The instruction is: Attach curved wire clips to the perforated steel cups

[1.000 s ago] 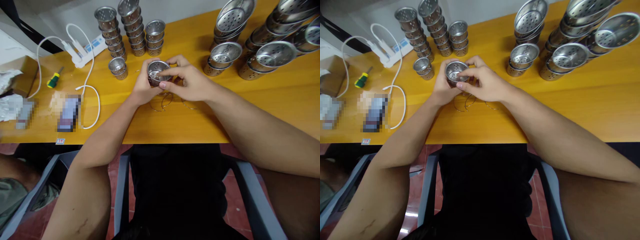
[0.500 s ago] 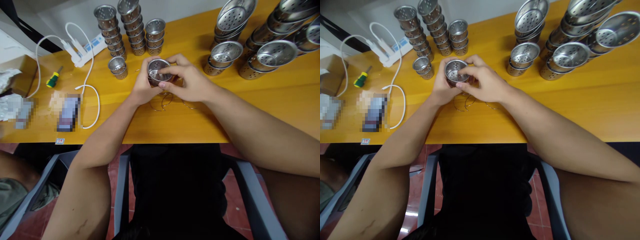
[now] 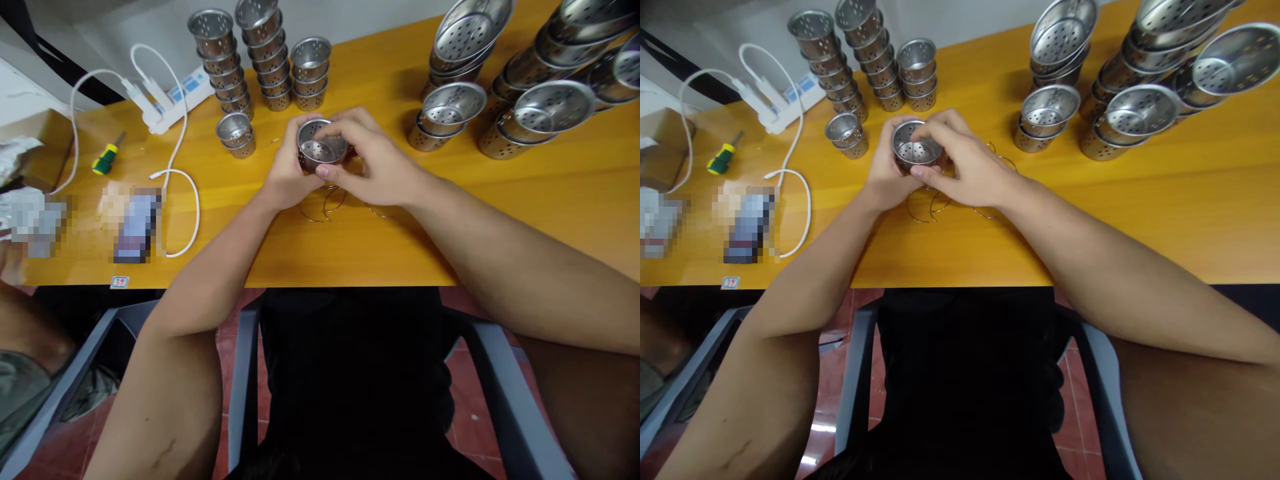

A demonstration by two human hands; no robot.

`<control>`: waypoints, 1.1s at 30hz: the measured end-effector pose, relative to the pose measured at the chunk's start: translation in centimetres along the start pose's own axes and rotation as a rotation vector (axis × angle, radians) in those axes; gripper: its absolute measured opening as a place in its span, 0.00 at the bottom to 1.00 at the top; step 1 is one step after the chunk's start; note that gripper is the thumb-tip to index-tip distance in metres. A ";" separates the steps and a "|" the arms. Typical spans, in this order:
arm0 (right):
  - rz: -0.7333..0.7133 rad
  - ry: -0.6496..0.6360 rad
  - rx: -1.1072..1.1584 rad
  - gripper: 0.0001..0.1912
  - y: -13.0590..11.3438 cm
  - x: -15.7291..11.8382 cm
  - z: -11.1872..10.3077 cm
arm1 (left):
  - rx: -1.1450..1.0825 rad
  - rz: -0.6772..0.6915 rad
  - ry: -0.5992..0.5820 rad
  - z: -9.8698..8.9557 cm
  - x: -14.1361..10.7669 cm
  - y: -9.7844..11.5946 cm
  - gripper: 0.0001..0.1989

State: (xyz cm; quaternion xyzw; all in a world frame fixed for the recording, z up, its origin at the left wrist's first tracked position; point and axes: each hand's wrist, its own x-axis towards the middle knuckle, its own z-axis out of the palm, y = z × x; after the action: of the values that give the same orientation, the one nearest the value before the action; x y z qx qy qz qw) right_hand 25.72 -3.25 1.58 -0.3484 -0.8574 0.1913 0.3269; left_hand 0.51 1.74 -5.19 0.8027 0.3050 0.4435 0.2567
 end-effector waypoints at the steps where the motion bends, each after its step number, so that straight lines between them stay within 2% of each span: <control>1: 0.000 -0.015 -0.010 0.35 -0.2 0.0 -0.1 | 0.022 0.000 -0.009 0.1 0.0 -0.3 0.42; 5: -0.014 -0.066 -0.025 0.30 -0.8 0.0 -0.4 | 0.071 -0.016 -0.006 0.4 0.2 -2.7 0.42; 9: 0.000 -0.048 -0.022 0.32 -1.0 0.0 -0.8 | 0.026 -0.048 -0.001 0.2 0.5 -4.1 0.47; 16: 0.014 -0.016 -0.024 0.34 -1.1 0.0 -1.0 | 0.037 -0.096 -0.015 -0.2 0.3 -3.5 0.50; 19: 0.012 0.034 -0.047 0.28 -1.8 0.0 -1.4 | 0.023 -0.057 -0.018 -0.1 0.2 -3.6 0.54; 22: 0.020 0.029 -0.073 0.21 -2.6 0.0 -1.8 | -0.095 0.049 -0.044 0.1 -0.1 -3.1 0.59; 24: 0.038 0.008 -0.090 0.18 -3.0 0.1 -1.8 | -0.092 0.086 -0.085 0.2 -0.3 -2.3 0.56; 27: 0.065 -0.055 -0.112 0.15 -3.3 0.4 -1.9 | 0.119 -0.002 -0.132 0.2 -0.5 -1.3 0.45; 29: 0.087 -0.086 -0.180 0.12 -3.5 0.7 -2.5 | 0.213 -0.076 -0.125 0.0 -0.5 -1.4 0.44; 33: 0.233 0.007 -0.563 0.18 -4.2 1.3 -5.5 | 0.097 -0.120 -0.084 -0.6 -0.4 -2.8 0.55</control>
State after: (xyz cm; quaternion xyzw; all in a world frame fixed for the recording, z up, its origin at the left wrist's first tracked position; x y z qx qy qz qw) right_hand 26.85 -4.59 8.43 -0.5221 -0.8298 -0.0190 0.1962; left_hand -0.86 3.42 -7.04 0.8123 0.3628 0.3781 0.2563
